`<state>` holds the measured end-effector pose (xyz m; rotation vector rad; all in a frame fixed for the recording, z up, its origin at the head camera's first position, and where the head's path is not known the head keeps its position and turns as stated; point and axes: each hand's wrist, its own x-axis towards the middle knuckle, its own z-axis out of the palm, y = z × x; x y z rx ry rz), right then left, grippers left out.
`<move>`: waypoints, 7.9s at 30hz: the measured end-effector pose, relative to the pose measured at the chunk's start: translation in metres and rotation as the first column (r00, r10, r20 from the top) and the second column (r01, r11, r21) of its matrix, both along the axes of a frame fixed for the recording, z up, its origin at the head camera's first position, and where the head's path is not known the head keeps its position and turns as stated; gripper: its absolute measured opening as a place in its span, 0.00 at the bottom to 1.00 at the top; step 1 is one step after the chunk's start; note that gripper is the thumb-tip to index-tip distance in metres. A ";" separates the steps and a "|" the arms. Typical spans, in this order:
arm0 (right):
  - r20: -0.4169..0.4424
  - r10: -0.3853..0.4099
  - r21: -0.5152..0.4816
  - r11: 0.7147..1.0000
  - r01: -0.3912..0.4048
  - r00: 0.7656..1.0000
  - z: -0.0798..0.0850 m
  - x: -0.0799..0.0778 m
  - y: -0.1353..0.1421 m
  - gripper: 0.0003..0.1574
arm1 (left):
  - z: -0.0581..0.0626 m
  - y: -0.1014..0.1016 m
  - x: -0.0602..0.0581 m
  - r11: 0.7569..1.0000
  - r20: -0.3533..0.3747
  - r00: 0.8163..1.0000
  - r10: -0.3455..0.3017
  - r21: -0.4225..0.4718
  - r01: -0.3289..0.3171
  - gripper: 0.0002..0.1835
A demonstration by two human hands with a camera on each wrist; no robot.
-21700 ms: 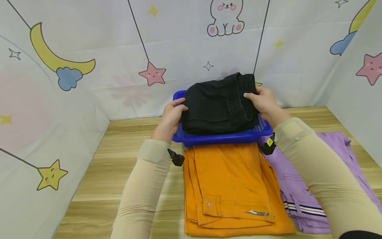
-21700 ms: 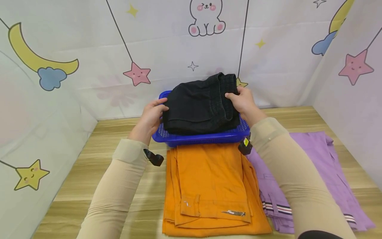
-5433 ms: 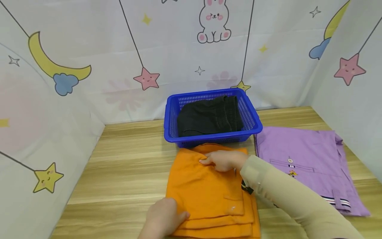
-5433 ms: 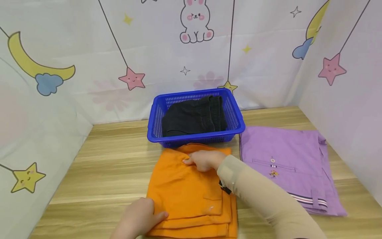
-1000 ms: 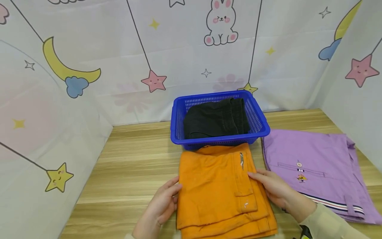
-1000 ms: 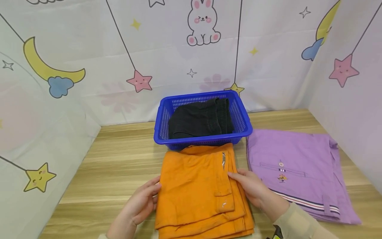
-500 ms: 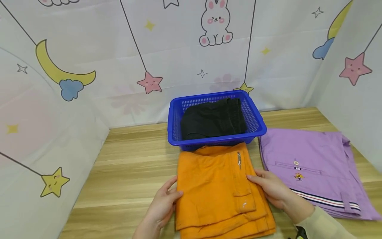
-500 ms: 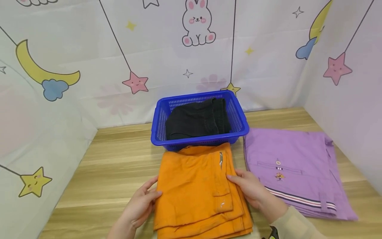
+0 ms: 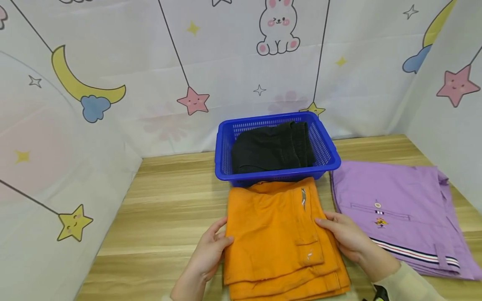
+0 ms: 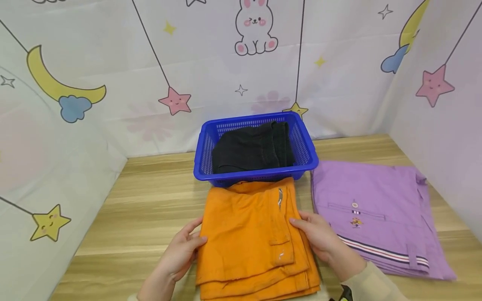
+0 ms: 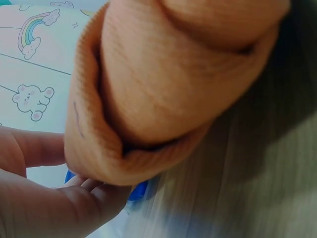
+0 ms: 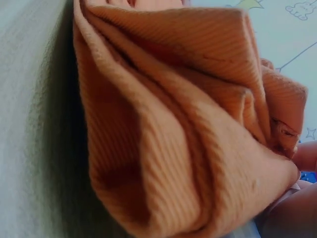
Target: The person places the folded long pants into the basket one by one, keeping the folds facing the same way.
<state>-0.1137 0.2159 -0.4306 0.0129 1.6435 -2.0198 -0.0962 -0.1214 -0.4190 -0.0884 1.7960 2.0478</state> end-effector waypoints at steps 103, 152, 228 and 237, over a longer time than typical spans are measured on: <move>-0.041 0.037 -0.318 0.947 -0.048 0.998 0.052 0.029 -0.003 0.20 | 0.041 0.000 0.021 0.980 0.028 0.999 0.030 0.198 -0.035 0.34; -0.071 0.026 -0.390 0.919 -0.052 0.997 0.058 0.047 0.007 0.25 | 0.061 -0.001 0.039 0.974 -0.011 1.000 -0.011 0.224 0.014 0.35; -0.114 -0.060 -0.315 0.949 0.022 0.992 0.086 0.010 -0.006 0.20 | 0.085 0.000 0.000 0.984 -0.079 0.995 0.065 0.172 -0.051 0.32; -0.120 -0.066 -0.342 0.940 0.021 0.991 0.083 0.005 -0.007 0.21 | 0.084 0.003 -0.005 0.982 -0.075 0.993 0.087 0.175 -0.073 0.32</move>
